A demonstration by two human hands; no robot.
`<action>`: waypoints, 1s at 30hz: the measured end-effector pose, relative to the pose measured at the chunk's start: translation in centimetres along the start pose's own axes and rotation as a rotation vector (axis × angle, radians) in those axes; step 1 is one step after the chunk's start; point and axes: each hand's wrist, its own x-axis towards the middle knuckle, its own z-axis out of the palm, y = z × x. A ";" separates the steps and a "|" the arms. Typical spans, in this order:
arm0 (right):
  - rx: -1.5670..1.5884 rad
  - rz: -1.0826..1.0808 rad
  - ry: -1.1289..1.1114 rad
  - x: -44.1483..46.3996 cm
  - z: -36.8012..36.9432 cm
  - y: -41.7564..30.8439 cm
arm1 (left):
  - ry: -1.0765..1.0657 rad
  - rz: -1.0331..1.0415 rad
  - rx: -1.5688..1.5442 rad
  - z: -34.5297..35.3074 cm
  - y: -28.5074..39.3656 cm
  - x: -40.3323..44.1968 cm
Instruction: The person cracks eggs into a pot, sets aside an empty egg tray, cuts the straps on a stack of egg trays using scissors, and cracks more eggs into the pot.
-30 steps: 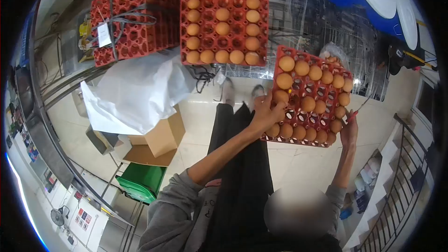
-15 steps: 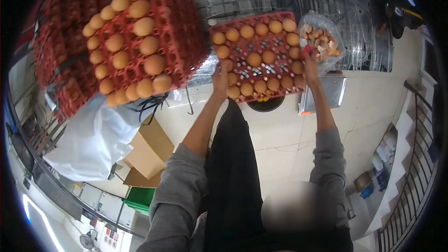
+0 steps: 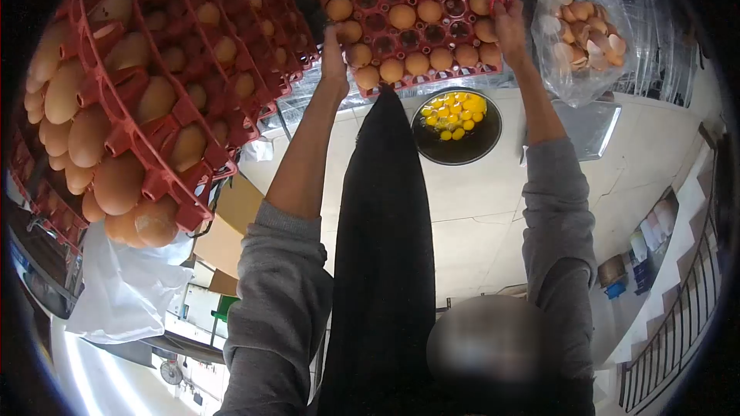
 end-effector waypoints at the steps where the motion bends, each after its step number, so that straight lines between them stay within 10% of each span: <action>1: 0.081 0.142 -0.019 0.0 -0.3 -0.5 | -0.069 -0.058 -0.005 0.1 0.6 -0.4; 5: 0.137 0.173 0.129 -2.7 -1.2 -0.1 | -0.233 0.097 -0.046 -1.9 -4.1 -1.1; 7: 0.124 0.214 0.155 -5.8 -2.0 -0.1 | 0.076 0.000 0.346 -3.6 -6.7 -5.1; 9: 0.389 0.439 0.075 -10.5 -2.9 -1.9 | -0.063 0.296 0.673 -9.6 -16.2 -6.8; 10: 0.303 0.225 0.115 -13.4 -2.5 -0.3 | -0.079 0.531 0.841 -12.9 -21.9 -7.5; 12: 0.820 0.710 -0.061 -19.9 -3.6 -2.2 | -0.128 0.221 0.901 -14.0 -19.0 -16.5; 15: 0.880 0.659 -0.543 -29.7 -4.6 -1.2 | -0.179 0.063 1.016 -17.7 -17.6 -29.4; 20: 0.982 1.017 -0.479 -43.1 -5.0 -13.0 | -0.115 -0.134 1.102 -25.3 -15.6 -49.2; 30: -0.654 -0.210 -1.022 -71.2 4.9 -33.5 | 0.558 0.063 -0.005 -44.4 -36.0 -72.4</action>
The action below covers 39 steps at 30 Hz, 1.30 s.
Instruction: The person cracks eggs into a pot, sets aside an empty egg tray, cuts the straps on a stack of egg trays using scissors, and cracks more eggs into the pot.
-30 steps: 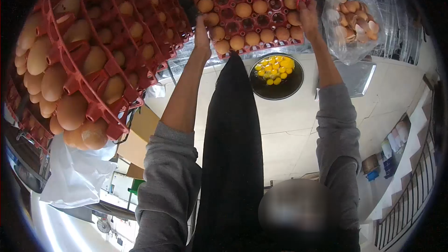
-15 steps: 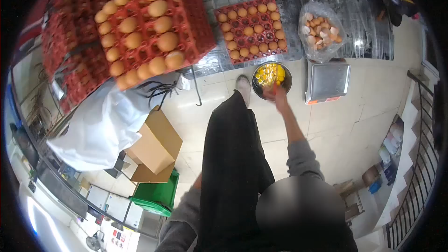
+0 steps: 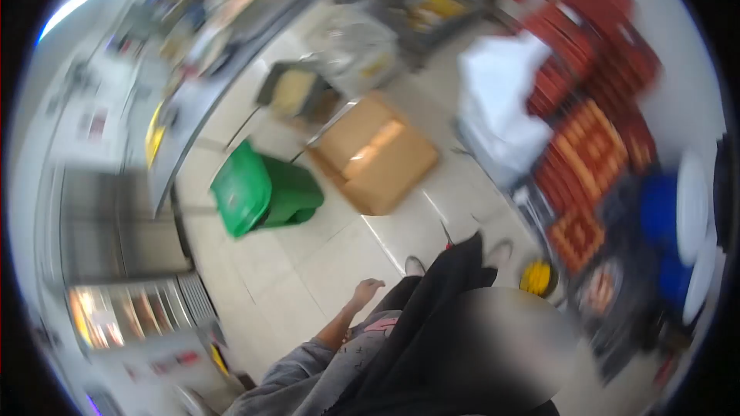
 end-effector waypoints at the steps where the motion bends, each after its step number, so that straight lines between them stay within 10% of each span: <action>1: -0.135 -0.065 -0.006 -1.5 0.3 -4.0 | 0.058 -0.025 -0.076 -2.5 -2.2 -1.1; 9: -0.046 -1.061 0.405 -6.6 3.3 -34.4 | 0.488 -0.458 -0.641 -7.3 -20.3 -9.9; 13: -0.155 -1.454 0.318 -8.6 4.1 -52.7 | 0.430 -0.427 -0.501 -4.8 -20.6 -12.0; 15: -0.213 -1.565 0.349 -8.7 6.6 -60.8 | 0.328 0.087 -0.383 -2.7 -21.9 -12.1; 16: -0.210 -1.620 0.361 -8.9 8.0 -65.3 | 0.246 -0.155 -0.545 -2.9 -19.8 -11.9; 24: -0.718 -1.490 0.606 -6.2 20.6 -89.3 | 0.399 -0.784 -1.288 -1.6 -13.0 -13.2; 30: -0.763 -1.394 0.509 -5.7 24.2 -93.3 | 0.408 -0.728 -1.099 -8.9 -1.8 -18.7; 39: -0.709 -1.485 0.557 -5.9 22.2 -93.2 | 0.411 -0.889 -1.363 -1.4 -10.6 -19.4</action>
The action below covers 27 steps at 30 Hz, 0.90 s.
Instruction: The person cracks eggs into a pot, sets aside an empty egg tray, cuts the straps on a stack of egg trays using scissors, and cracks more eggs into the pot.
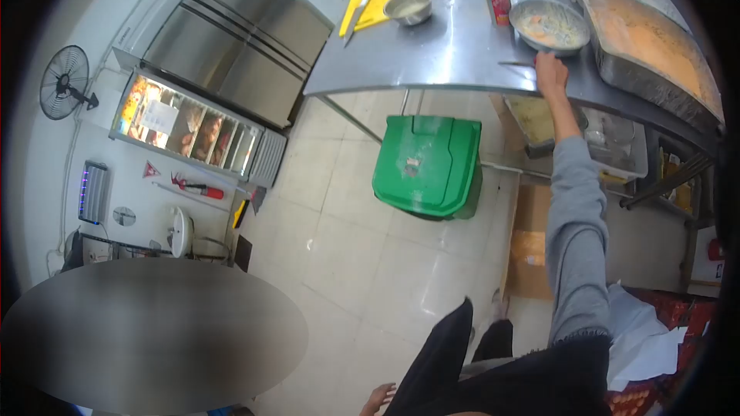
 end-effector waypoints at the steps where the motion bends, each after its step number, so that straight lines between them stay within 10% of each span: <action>1: 0.027 0.025 0.058 -0.4 0.1 0.0 | 0.009 -0.035 0.027 0.0 0.0 0.5; 7: 0.045 0.073 0.141 1.3 2.1 -1.3 | 0.007 0.216 0.200 1.7 1.1 -2.8; 9: 0.456 -0.080 0.524 0.5 2.5 -2.3 | 0.002 0.237 0.259 1.0 1.3 -3.4; 14: 0.337 0.044 0.225 -17.4 5.4 -3.3 | -0.015 0.096 0.262 1.7 3.4 0.8; 15: 0.232 -0.088 -0.112 -23.1 4.1 -2.7 | -0.028 0.178 0.283 2.2 4.8 1.1; 16: 0.027 -0.259 0.163 -30.9 7.9 -0.9 | -0.045 0.264 0.306 2.9 7.0 0.9; 18: 0.253 -0.114 -0.771 -47.2 11.3 4.0 | -0.087 0.405 0.364 3.5 9.9 1.8; 22: 0.437 0.239 -1.411 -71.7 3.3 8.0 | 0.008 0.699 1.025 4.7 14.4 1.9; 27: 0.357 0.653 -1.143 -84.6 -8.2 3.7 | -0.008 0.674 1.626 3.0 10.8 10.2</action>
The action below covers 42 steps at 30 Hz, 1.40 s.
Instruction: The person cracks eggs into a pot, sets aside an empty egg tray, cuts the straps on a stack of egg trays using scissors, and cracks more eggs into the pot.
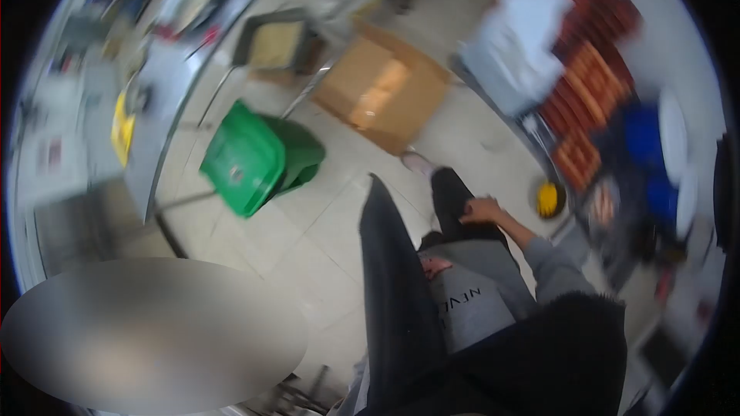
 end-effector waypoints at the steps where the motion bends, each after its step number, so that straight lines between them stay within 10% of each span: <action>1: 0.037 0.002 -0.006 -1.6 1.7 0.0 | -0.020 0.041 0.089 0.2 0.2 -0.1; 6: 0.250 0.175 0.455 -8.0 13.7 0.3 | -0.071 0.179 0.450 2.3 2.5 -2.3; 13: 0.902 -0.056 0.218 -17.7 24.0 7.6 | -0.176 0.305 0.897 6.6 10.0 -7.0; 16: 1.232 -0.155 -0.160 -28.3 25.0 9.6 | -0.567 0.552 0.797 8.7 10.1 -3.2; 20: 1.527 -0.229 -0.134 -36.3 32.0 10.8 | -1.135 0.875 0.761 7.3 16.3 -10.3; 22: 1.539 -0.224 -0.176 -37.1 33.2 12.8 | -1.165 0.450 0.971 7.1 23.5 -21.5; 24: 1.455 -0.363 0.039 -35.1 37.9 15.5 | -0.780 0.842 1.646 12.9 26.1 -25.1; 27: 1.324 -0.693 -0.182 -29.1 42.6 17.7 | -0.743 1.021 1.549 18.1 33.6 -24.4; 29: 1.204 -0.838 -0.327 -25.4 45.5 22.8 | -0.744 0.976 0.614 22.9 39.2 -21.4; 30: 1.350 -1.031 -0.334 -22.8 47.0 26.1 | -0.957 0.731 0.223 25.4 41.1 -21.3; 32: 1.533 -1.151 -0.243 -15.5 48.3 35.0 | -1.408 0.701 0.427 30.2 42.4 -17.1; 34: 1.525 -0.386 0.382 -11.2 44.1 49.3 | -1.715 0.889 0.927 34.8 40.2 -11.3; 37: 1.080 0.172 1.156 -5.5 36.5 65.0 | -1.998 0.639 0.996 39.9 38.8 -2.8; 42: 0.336 0.653 1.466 3.9 30.7 79.2 | -1.754 0.788 1.207 41.3 47.3 10.0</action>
